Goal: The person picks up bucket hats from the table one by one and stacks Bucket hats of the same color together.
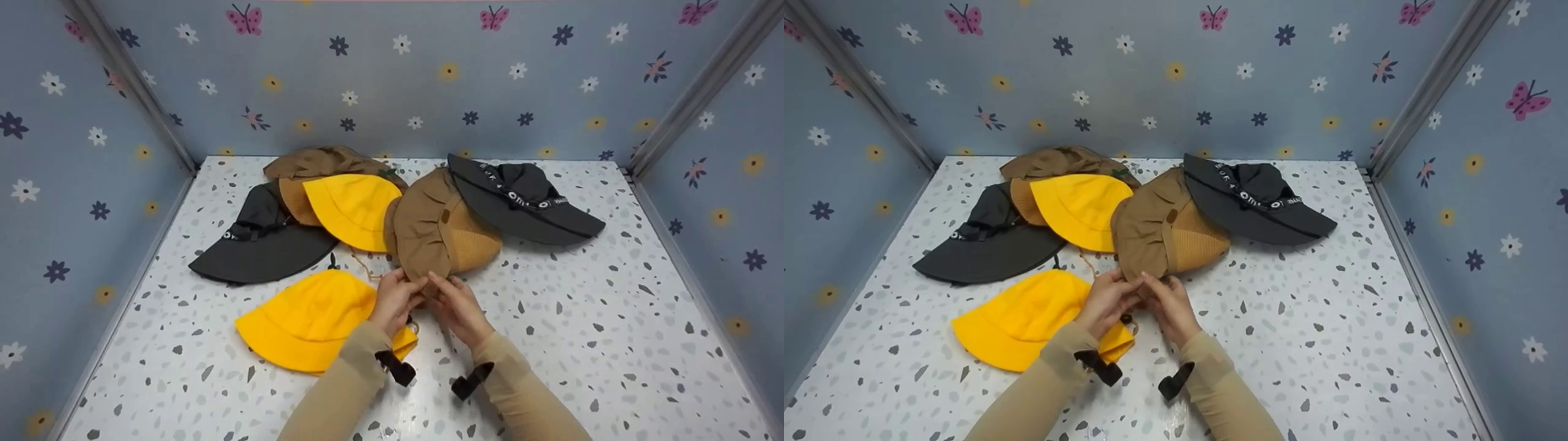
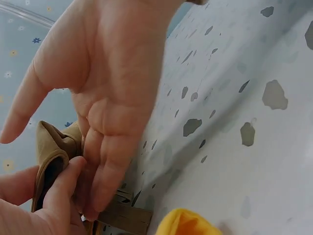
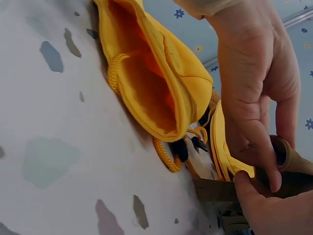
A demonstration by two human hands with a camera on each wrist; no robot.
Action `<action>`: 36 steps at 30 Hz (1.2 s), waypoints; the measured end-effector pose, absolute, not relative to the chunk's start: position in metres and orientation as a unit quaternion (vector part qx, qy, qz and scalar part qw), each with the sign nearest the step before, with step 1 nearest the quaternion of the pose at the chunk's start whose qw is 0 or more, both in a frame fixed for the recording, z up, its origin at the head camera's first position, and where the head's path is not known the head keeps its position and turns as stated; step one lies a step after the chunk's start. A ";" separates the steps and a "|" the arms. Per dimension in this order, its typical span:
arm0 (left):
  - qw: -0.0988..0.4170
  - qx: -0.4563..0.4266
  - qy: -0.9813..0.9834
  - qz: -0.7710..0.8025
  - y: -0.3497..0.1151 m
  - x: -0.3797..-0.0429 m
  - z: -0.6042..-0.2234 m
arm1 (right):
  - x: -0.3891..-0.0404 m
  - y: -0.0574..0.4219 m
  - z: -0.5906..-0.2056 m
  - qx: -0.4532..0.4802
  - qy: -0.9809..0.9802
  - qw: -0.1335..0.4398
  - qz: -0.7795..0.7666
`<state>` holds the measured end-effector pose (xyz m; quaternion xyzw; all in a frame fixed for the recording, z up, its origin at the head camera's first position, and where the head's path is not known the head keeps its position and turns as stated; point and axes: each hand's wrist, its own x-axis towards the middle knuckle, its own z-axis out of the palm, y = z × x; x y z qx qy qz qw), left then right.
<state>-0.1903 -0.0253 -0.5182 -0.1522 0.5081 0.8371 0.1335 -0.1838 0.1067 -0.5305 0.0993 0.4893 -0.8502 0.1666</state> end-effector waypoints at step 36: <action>0.147 -0.148 0.503 0.839 -0.017 -0.181 -0.518 | -0.210 0.112 -0.518 0.177 0.424 0.074 -0.885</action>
